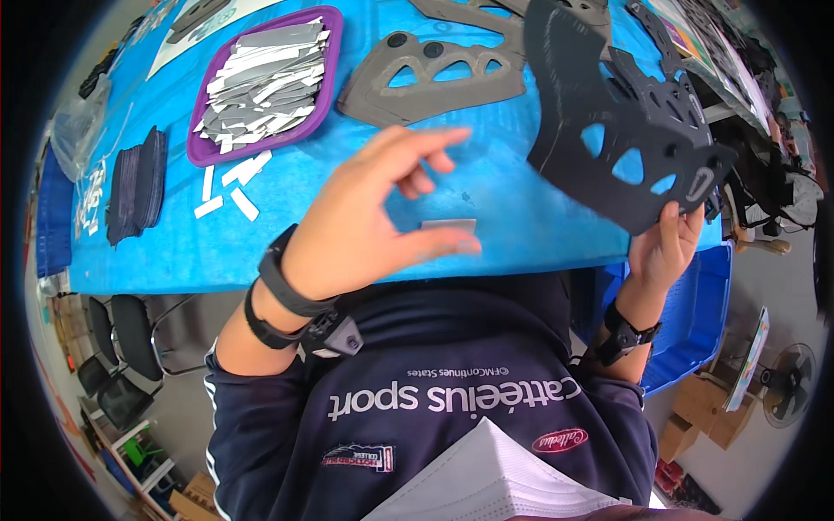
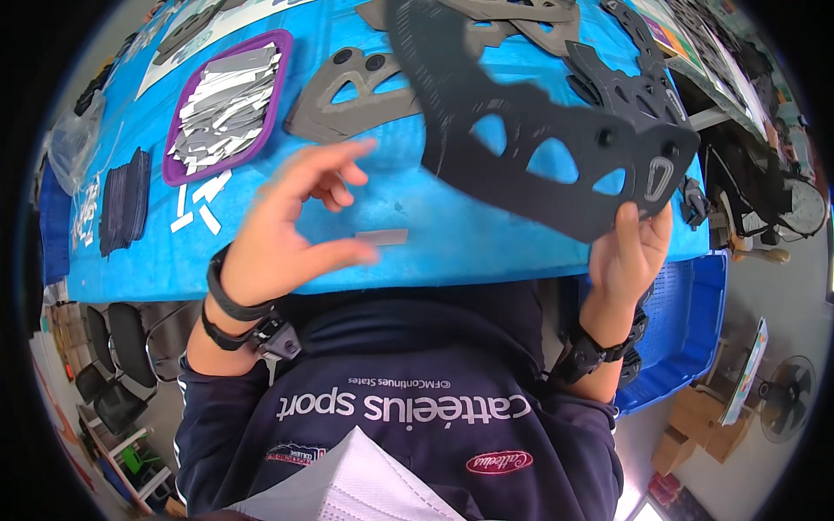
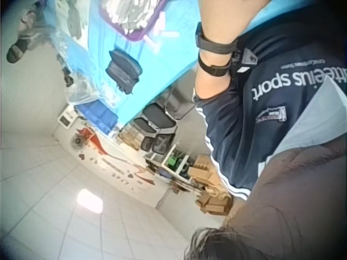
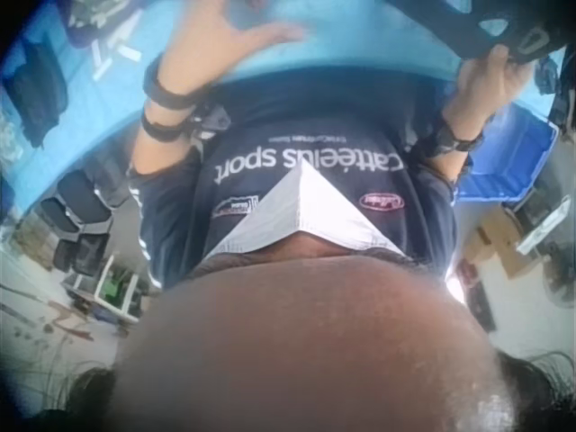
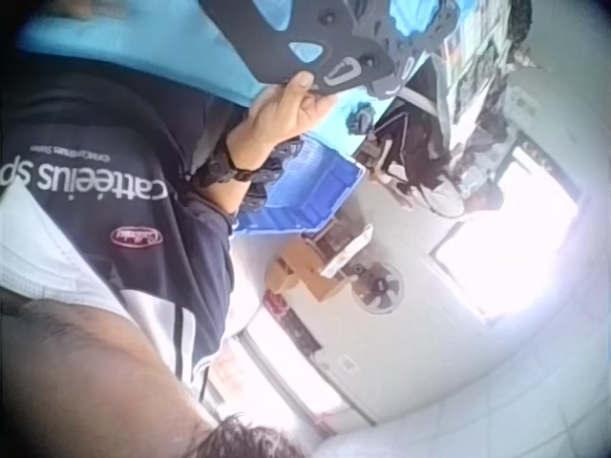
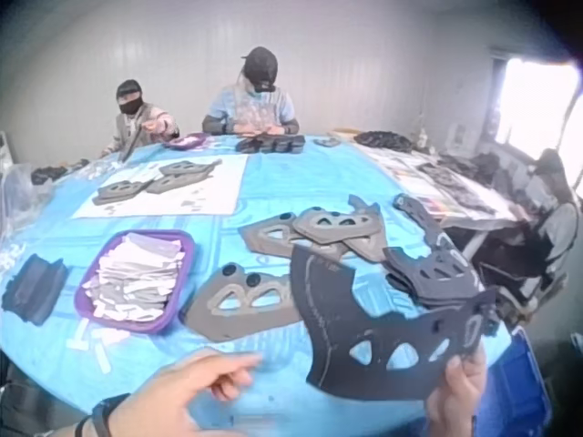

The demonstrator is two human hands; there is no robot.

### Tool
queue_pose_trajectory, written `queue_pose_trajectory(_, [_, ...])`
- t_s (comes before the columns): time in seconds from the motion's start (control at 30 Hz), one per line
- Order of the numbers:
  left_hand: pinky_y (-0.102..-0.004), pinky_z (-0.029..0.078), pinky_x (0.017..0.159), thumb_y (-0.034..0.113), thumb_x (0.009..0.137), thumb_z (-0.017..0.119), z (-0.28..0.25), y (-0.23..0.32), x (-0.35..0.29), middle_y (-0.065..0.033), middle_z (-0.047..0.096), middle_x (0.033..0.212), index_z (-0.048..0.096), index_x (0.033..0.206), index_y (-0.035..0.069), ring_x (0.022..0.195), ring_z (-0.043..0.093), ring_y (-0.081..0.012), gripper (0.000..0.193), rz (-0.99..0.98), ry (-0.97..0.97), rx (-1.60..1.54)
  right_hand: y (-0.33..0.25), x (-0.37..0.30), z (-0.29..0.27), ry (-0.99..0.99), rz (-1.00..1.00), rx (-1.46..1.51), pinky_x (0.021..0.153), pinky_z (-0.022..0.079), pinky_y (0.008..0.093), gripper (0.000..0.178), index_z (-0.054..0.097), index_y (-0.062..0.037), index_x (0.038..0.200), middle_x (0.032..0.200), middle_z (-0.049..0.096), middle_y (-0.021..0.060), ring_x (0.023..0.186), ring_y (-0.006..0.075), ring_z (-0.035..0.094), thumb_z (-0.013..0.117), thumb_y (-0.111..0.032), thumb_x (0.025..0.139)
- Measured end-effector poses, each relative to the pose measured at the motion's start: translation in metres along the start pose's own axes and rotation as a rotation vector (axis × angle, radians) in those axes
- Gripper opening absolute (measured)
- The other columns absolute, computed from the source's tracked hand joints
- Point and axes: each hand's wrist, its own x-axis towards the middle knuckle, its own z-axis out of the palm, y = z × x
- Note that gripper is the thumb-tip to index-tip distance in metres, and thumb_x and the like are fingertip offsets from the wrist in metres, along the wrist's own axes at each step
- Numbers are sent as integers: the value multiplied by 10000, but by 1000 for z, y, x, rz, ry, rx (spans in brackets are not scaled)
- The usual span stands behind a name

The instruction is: Applying adhesive strips to pre-cut shoe components and organizing them.

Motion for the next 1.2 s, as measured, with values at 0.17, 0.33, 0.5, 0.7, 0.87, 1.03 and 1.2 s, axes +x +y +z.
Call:
queue_pose_trajectory(0.17, [-199, 408, 540, 67, 681, 752, -17, 8, -15, -12, 597, 677, 631, 817, 17, 586, 534, -55, 189, -216, -61, -493, -10, -17, 16, -162, 15, -293, 851, 412, 293, 397, 422, 83, 1201, 1122, 541, 148, 988, 182, 536, 540, 4, 830])
queue_pose_trajectory(0.33, [-261, 347, 432, 43, 705, 680, -24, 0, -17, -37, 544, 545, 594, 681, -3, 462, 486, -115, 100, -158, -201, -278, -12, -1, 55, -236, 209, -449, 769, 422, 229, 383, 440, 68, 1180, 1143, 535, 178, 936, 131, 543, 564, -16, 828])
queue_pose_trajectory(0.5, [-327, 317, 427, 47, 707, 651, -7, -14, -20, -86, 456, 501, 539, 599, -1, 448, 428, -237, 162, -113, -112, -34, 15, 1, 56, -165, 34, -743, 714, 370, 214, 167, 554, 12, 966, 921, 564, 64, 837, 116, 478, 588, 23, 803])
queue_pose_trajectory(0.7, [-320, 307, 489, 88, 671, 697, -4, -19, -19, -85, 478, 524, 535, 577, 7, 526, 404, -236, 205, -77, -67, 139, 8, 1, 59, -312, 135, -720, 649, 350, 212, 252, 562, 16, 934, 852, 510, 42, 759, 109, 465, 661, -5, 703])
queue_pose_trajectory(0.87, [-323, 302, 601, 79, 613, 728, -3, -16, -17, -60, 514, 550, 541, 572, 17, 586, 407, -221, 202, -117, -67, 250, 11, 0, 62, -256, 200, -773, 650, 355, 211, 289, 556, 9, 944, 849, 484, 36, 752, 106, 463, 678, -16, 683])
queue_pose_trajectory(1.03, [-338, 280, 642, 93, 624, 711, -1, -15, -15, -60, 505, 556, 538, 594, 26, 594, 419, -224, 189, -116, -108, 356, 13, -1, 66, -193, 250, -732, 685, 369, 206, 317, 535, 10, 993, 908, 491, 40, 783, 103, 475, 654, 30, 700])
queue_pose_trajectory(1.2, [-343, 282, 640, 88, 635, 696, -1, -16, -14, -58, 500, 554, 539, 605, 25, 583, 428, -229, 171, -114, -91, 296, 11, -3, 69, -117, 296, -703, 749, 398, 211, 344, 515, 24, 1042, 968, 508, 56, 862, 110, 511, 639, 74, 724])
